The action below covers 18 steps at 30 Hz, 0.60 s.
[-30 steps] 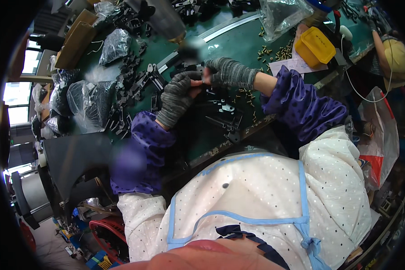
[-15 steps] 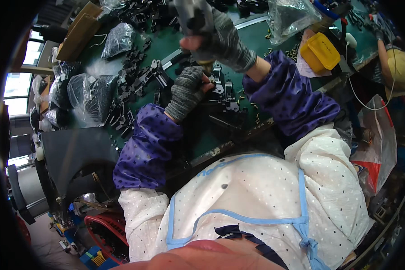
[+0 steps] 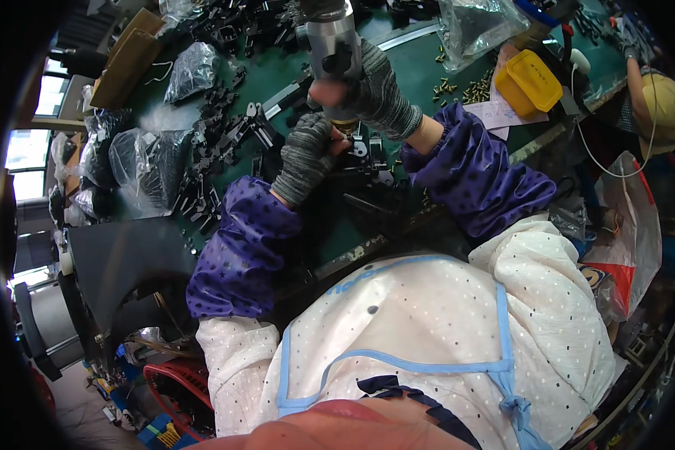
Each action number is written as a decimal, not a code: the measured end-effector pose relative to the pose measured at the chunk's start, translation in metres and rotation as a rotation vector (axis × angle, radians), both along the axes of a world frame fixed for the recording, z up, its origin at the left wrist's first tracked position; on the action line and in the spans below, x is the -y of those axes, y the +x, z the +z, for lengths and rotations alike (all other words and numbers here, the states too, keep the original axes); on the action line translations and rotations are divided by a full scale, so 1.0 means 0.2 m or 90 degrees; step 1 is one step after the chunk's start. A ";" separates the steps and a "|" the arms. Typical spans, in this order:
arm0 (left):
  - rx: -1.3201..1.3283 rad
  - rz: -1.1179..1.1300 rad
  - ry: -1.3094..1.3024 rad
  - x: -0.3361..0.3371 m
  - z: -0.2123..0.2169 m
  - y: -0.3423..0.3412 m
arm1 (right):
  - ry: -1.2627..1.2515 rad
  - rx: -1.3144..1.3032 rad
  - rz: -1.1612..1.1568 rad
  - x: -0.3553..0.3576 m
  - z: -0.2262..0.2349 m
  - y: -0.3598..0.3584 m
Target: Assembling mechanical components using an air screwdriver on an assembly line.
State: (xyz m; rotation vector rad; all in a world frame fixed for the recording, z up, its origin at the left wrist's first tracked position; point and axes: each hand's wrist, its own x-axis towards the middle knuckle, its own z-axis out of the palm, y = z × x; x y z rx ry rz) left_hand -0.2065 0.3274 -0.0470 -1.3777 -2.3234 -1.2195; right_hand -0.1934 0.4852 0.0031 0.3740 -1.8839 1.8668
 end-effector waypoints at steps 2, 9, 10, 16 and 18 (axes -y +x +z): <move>0.021 -0.041 0.019 -0.09 -0.05 -0.02 | -0.108 0.046 0.055 -0.06 -0.01 0.02; -0.006 0.048 -0.030 0.02 -0.02 0.01 | -0.101 0.111 0.190 0.06 0.07 -0.07; 0.007 0.038 -0.035 -0.01 -0.03 0.01 | -0.117 0.119 0.211 0.03 0.04 -0.07; 0.002 0.050 -0.029 0.05 0.00 0.01 | -0.131 0.051 0.253 0.08 0.13 -0.09; 0.031 0.008 -0.068 0.07 0.03 0.00 | 0.132 -0.043 0.154 -0.03 0.13 -0.06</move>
